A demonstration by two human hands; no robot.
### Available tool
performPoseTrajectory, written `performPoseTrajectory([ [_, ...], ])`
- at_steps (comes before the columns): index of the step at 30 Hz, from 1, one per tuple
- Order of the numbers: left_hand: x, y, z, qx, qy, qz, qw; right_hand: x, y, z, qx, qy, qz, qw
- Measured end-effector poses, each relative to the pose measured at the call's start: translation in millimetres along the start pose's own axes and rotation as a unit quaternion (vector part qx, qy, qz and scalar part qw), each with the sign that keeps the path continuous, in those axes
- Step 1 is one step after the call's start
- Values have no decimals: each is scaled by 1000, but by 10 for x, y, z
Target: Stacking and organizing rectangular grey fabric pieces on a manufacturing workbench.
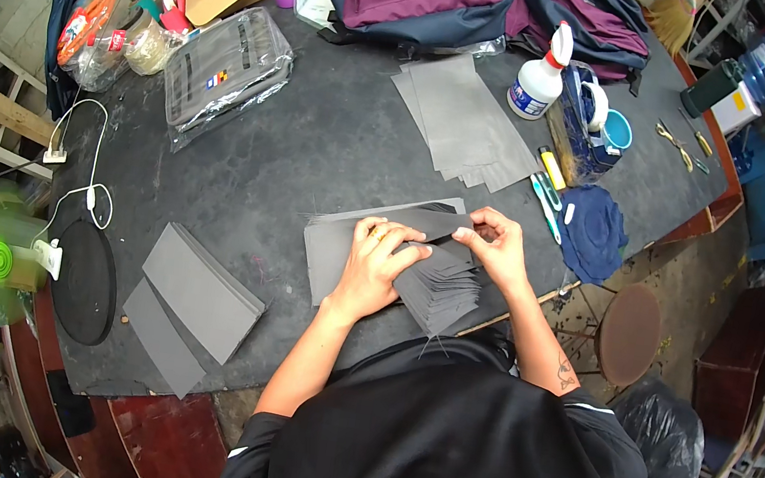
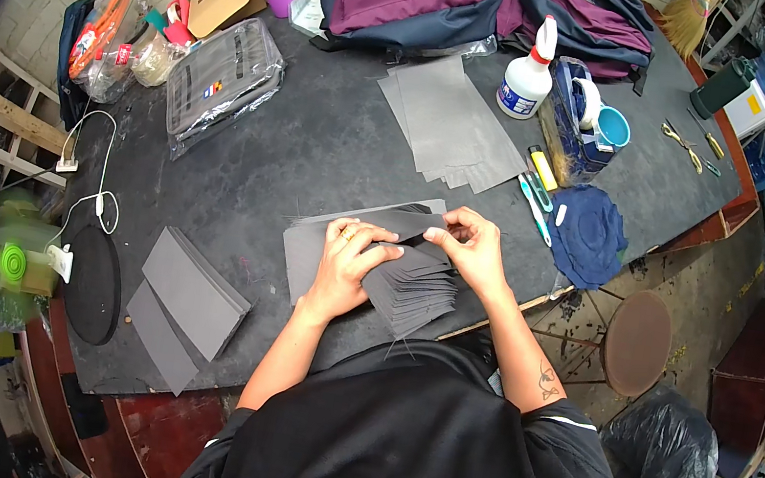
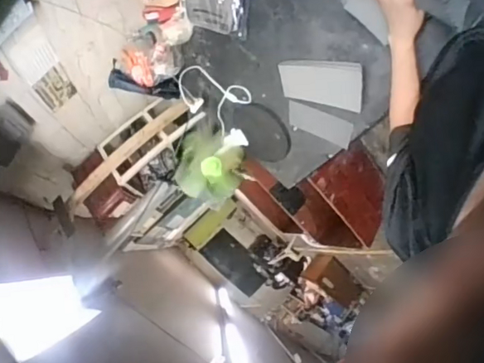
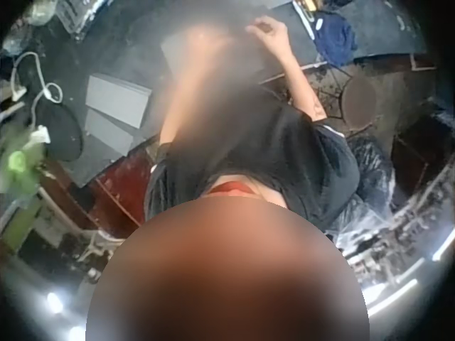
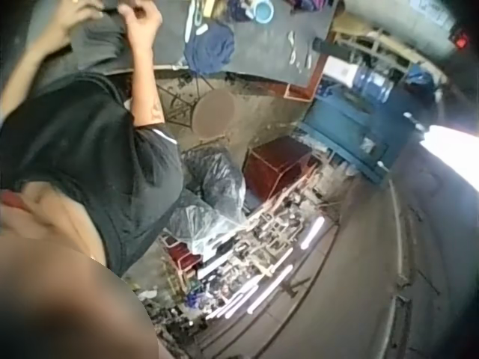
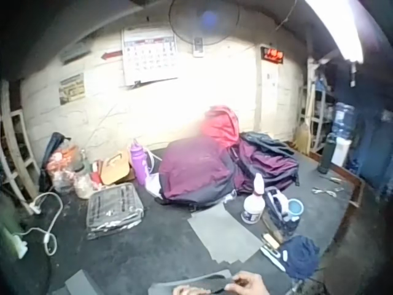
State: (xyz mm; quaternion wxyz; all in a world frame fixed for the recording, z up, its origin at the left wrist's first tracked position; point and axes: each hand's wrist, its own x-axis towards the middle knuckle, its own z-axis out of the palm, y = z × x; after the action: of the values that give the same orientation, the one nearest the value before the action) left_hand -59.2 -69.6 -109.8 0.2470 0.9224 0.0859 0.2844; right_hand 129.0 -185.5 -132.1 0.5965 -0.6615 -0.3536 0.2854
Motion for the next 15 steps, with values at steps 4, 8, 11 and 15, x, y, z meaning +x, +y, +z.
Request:
performPoseTrajectory([
  [4,-3,-1,-10,-1,4,4,1000,-16,-59,-39,71,3,8,997],
  [8,9,42,-3,-14,17,-29,999,-27,-52,4,-22,27,27,999],
  [11,33,55,-27,29,-16,-17,999,-22,17,33,-57,56,-5,997],
  [15,3,-11,-1,-13,-31,-14,999,-30,-6,48,-41,45,-25,998],
])
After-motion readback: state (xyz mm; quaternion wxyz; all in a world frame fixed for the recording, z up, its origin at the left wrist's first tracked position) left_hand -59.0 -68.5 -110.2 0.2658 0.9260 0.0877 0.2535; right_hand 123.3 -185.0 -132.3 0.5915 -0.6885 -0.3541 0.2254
